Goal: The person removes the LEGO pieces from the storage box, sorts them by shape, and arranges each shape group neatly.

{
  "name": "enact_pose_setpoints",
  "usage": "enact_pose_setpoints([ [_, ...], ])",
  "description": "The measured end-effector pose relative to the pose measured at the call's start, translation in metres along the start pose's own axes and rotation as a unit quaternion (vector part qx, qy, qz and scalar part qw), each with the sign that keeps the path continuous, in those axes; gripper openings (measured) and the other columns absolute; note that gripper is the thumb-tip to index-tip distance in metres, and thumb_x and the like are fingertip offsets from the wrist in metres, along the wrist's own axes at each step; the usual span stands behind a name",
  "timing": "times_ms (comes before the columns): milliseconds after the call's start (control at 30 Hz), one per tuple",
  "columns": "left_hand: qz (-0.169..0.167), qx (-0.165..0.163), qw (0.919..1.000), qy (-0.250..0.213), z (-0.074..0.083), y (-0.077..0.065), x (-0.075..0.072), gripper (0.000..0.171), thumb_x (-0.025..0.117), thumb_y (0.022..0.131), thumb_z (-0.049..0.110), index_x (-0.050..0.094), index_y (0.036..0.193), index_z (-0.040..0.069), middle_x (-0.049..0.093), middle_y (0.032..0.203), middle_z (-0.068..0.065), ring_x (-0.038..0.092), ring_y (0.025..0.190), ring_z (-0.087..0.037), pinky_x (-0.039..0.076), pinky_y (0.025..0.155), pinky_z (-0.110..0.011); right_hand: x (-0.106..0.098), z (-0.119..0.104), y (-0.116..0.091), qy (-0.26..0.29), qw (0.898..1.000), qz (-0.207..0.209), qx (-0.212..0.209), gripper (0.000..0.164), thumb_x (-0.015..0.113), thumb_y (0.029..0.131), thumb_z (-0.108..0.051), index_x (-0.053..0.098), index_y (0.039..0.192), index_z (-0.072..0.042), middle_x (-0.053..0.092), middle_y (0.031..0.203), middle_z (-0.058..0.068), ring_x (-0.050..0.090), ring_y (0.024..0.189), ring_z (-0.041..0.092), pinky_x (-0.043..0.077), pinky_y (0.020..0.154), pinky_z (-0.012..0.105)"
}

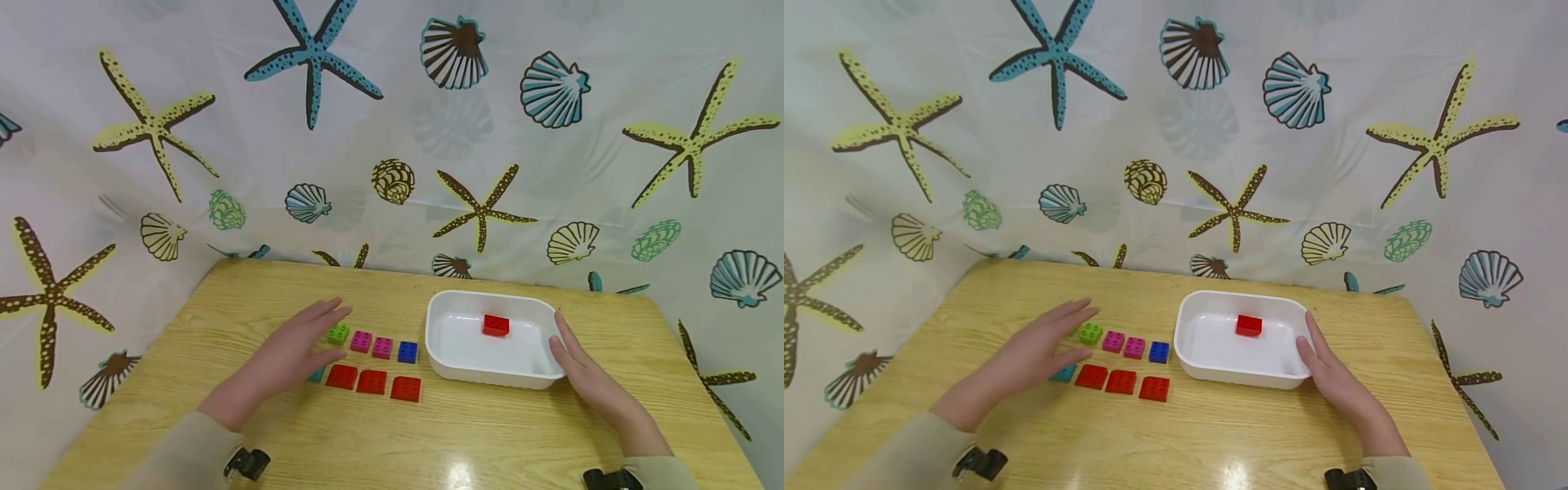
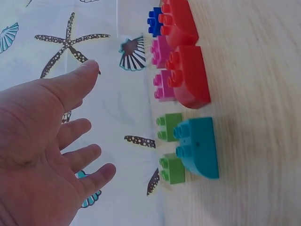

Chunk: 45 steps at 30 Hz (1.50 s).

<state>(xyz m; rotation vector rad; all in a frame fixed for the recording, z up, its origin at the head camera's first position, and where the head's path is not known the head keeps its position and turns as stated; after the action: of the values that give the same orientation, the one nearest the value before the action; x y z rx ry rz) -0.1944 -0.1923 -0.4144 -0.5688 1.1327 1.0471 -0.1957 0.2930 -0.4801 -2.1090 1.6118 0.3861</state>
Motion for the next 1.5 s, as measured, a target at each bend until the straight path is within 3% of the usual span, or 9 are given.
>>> enact_pose_setpoints([
  [533,0.016,0.018,0.9997,0.007,0.038,0.027,0.001,0.076,0.073,0.093,0.038,0.037,0.157,0.021,0.027,0.165,-0.003,0.02,0.152,-0.032,0.03,0.115,-0.056,0.0,0.002,0.001,0.007,1.0,0.0,-0.003,0.066,0.026,0.107,-0.057,-0.013,0.158,-0.042,-0.015,0.168,0.006,-0.013,0.151,0.041,-0.001,0.11,0.075],
  [767,0.023,0.053,0.9983,0.012,0.056,0.043,0.005,0.075,0.073,0.093,0.037,0.037,0.157,0.02,0.029,0.164,-0.004,0.021,0.151,-0.032,0.028,0.116,-0.056,0.0,0.002,0.001,0.004,1.0,0.003,0.0,0.069,0.026,0.105,-0.061,-0.013,0.158,-0.041,-0.014,0.168,0.005,-0.012,0.151,0.041,0.0,0.11,0.075],
  [1167,-0.006,0.062,0.9979,0.019,0.088,0.072,0.019,0.073,0.067,0.096,0.042,0.034,0.159,0.025,0.025,0.165,0.002,0.018,0.153,-0.026,0.024,0.119,-0.051,-0.001,0.004,0.001,0.008,1.0,0.002,-0.003,0.068,0.028,0.106,-0.058,-0.012,0.158,-0.042,-0.014,0.168,0.005,-0.012,0.151,0.04,-0.001,0.111,0.075],
  [1500,-0.008,0.095,0.9954,0.012,0.118,0.091,0.031,0.074,0.069,0.095,0.042,0.035,0.158,0.022,0.027,0.165,-0.001,0.02,0.152,-0.027,0.025,0.119,-0.047,-0.001,0.002,0.0,0.0,1.0,0.003,-0.003,0.067,0.027,0.106,-0.06,-0.012,0.158,-0.043,-0.013,0.168,0.005,-0.01,0.152,0.04,0.0,0.111,0.074],
])
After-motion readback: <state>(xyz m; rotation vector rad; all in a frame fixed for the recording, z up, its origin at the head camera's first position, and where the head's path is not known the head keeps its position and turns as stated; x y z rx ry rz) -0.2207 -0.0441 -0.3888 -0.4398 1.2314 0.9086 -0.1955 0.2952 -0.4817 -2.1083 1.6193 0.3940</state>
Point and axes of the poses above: each hand's wrist, its own y-axis towards the middle knuckle, its own x-axis out of the palm, z = x × y, the point moved 2 cm from there along y, towards the middle knuckle
